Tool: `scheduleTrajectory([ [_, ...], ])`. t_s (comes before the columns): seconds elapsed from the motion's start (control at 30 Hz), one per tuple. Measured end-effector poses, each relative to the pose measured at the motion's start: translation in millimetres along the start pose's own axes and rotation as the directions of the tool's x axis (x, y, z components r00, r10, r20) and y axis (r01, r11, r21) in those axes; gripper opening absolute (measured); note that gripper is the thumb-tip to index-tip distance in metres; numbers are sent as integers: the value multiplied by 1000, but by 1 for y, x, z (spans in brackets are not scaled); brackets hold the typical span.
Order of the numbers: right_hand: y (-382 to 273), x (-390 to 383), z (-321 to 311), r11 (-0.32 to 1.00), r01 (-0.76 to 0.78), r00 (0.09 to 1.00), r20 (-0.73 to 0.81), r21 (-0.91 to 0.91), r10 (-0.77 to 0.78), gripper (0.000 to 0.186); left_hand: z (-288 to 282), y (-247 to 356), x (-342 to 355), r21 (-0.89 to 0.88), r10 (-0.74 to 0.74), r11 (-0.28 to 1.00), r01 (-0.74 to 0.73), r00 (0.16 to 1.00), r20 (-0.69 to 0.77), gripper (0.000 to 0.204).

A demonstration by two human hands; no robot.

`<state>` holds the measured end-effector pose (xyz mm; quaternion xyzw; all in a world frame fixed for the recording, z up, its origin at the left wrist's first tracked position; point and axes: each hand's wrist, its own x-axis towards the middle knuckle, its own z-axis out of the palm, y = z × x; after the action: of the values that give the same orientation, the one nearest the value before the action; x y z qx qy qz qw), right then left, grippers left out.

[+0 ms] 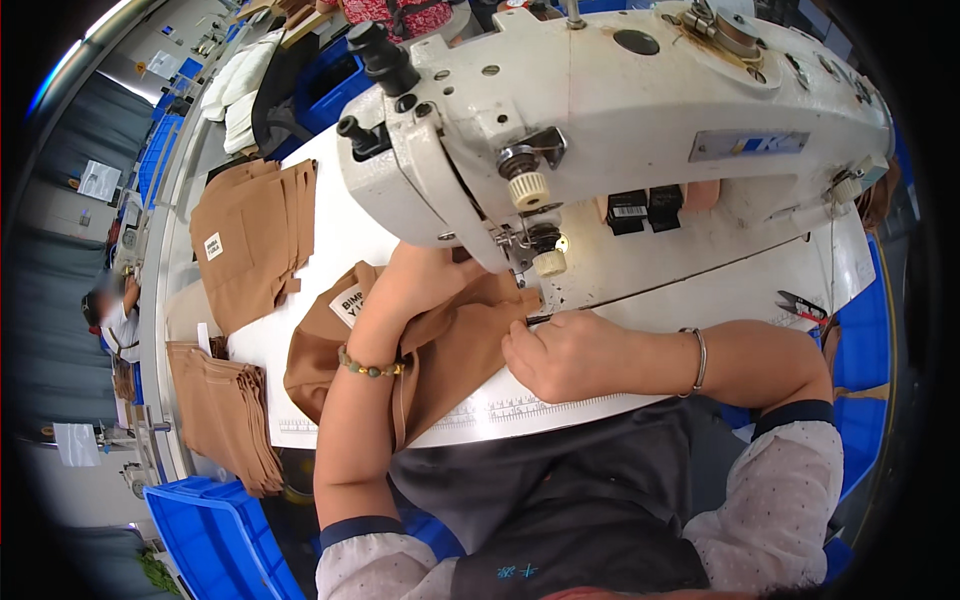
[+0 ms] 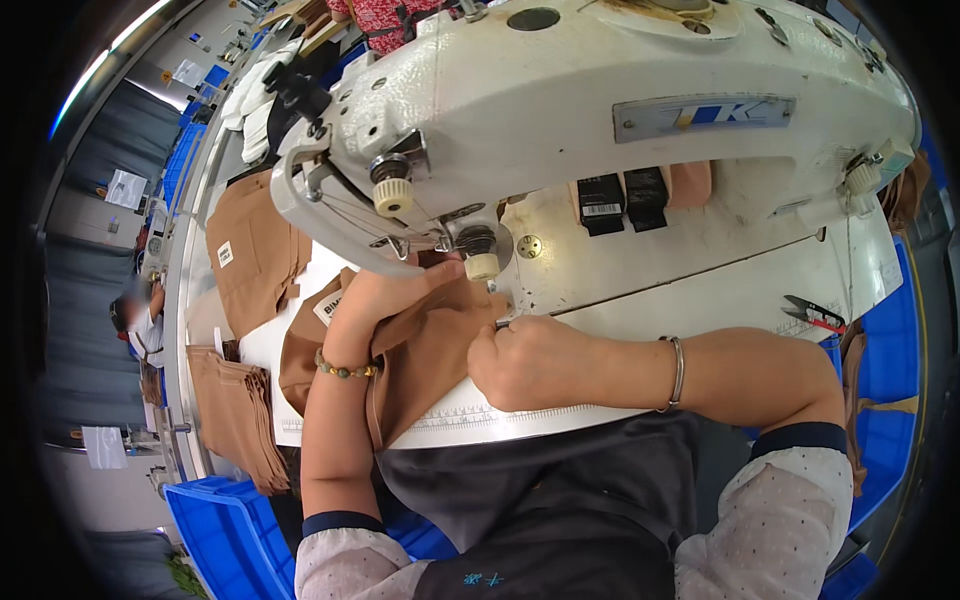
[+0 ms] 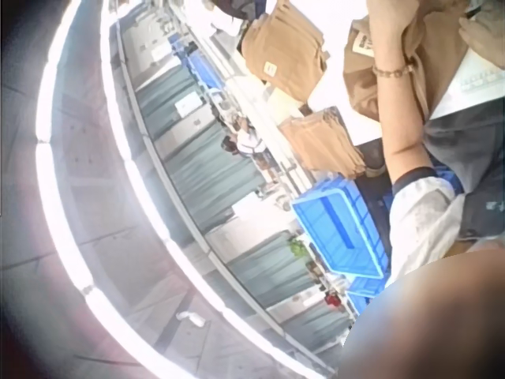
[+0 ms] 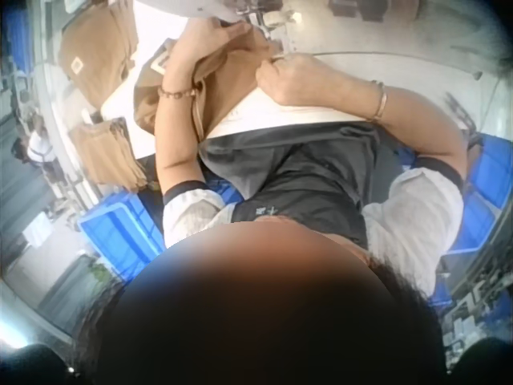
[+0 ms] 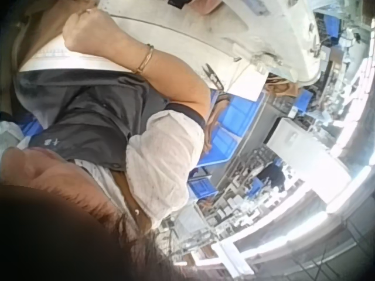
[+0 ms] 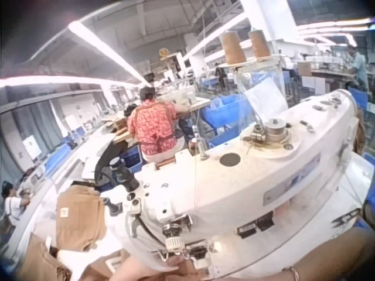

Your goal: Sewing leather pocket panels and labels using an industrial sewing machine.

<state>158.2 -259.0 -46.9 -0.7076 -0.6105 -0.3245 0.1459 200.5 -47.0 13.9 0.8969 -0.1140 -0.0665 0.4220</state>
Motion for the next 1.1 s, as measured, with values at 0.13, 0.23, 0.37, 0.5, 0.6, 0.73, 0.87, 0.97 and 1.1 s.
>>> scheduleTrajectory([
  [0.13,2,-2,-2,1000,-15,1000,14,-26,15,18,-2,5,10,142,136,981,-132,991,-18,32],
  [0.23,4,-2,-2,997,-23,995,100,-69,30,28,-6,2,13,144,-5,990,-3,999,54,38],
  [0.37,7,0,0,996,-59,998,7,-65,60,17,-6,-7,18,203,62,976,-78,994,85,42],
  [0.5,11,-1,1,995,-69,998,0,-71,69,15,-5,-17,23,89,203,975,-204,979,20,35],
  [0.6,10,-1,1,995,-82,997,7,-64,83,14,-5,-25,23,144,259,954,-262,965,42,35],
  [0.73,10,-2,1,993,-82,996,20,-81,84,14,-3,-31,24,-66,188,980,-187,982,13,35],
  [0.87,12,-2,2,993,-87,996,12,-85,88,14,-6,-20,25,63,181,981,-183,983,37,33],
  [0.97,10,-2,2,992,-69,997,21,-104,71,16,-6,0,10,385,139,913,-133,990,12,37],
  [1.1,9,-2,4,994,-55,998,1,-93,55,20,20,19,-36,847,211,531,11,967,-144,28],
])
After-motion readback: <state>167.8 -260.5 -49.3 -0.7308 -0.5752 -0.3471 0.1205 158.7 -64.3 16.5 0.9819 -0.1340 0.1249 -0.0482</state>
